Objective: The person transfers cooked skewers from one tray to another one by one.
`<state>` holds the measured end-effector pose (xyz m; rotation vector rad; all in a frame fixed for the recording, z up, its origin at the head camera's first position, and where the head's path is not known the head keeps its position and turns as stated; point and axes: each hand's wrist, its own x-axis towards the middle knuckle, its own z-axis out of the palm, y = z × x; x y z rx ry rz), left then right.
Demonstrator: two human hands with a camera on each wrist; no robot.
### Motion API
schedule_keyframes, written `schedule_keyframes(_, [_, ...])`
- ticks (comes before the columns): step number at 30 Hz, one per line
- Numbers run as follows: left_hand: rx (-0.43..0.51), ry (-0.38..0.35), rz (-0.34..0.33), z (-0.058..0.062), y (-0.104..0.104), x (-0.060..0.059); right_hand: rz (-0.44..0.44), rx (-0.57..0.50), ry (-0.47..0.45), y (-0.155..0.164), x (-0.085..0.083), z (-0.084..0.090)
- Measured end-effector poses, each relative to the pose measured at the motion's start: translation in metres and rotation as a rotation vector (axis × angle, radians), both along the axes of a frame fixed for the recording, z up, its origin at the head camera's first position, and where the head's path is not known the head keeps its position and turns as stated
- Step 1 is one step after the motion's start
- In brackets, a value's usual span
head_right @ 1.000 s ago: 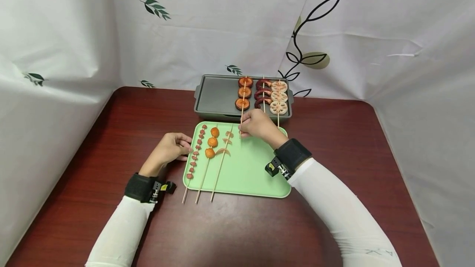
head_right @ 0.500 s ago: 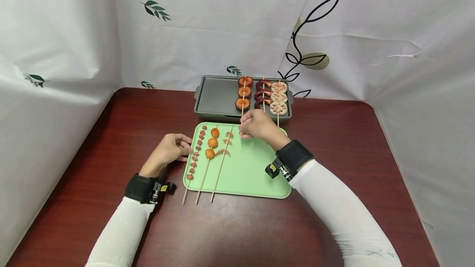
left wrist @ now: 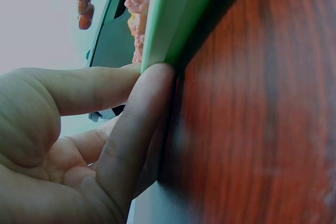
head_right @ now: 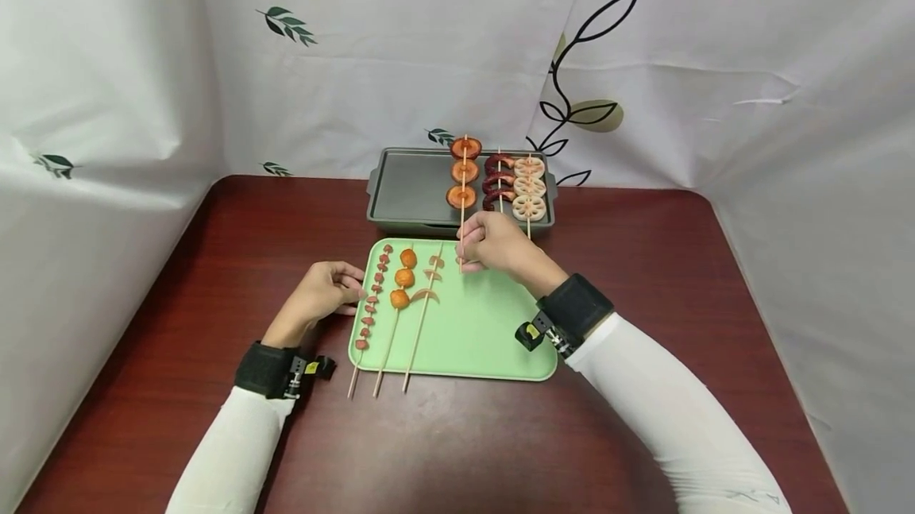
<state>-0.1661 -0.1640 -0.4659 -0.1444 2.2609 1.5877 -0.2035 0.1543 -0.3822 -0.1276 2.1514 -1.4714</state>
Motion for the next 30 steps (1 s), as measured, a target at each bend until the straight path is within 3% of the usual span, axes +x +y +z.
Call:
schedule_keyframes(10, [-0.022,0.016,0.006,-0.002,-0.009,0.005,0.053,-0.049,-0.013,-0.008,0.022,-0.002])
schedule_keyframes(30, [0.001,0.033,-0.020,-0.004,0.002,-0.001,0.191,-0.062,-0.036,0.014,0.062,-0.010])
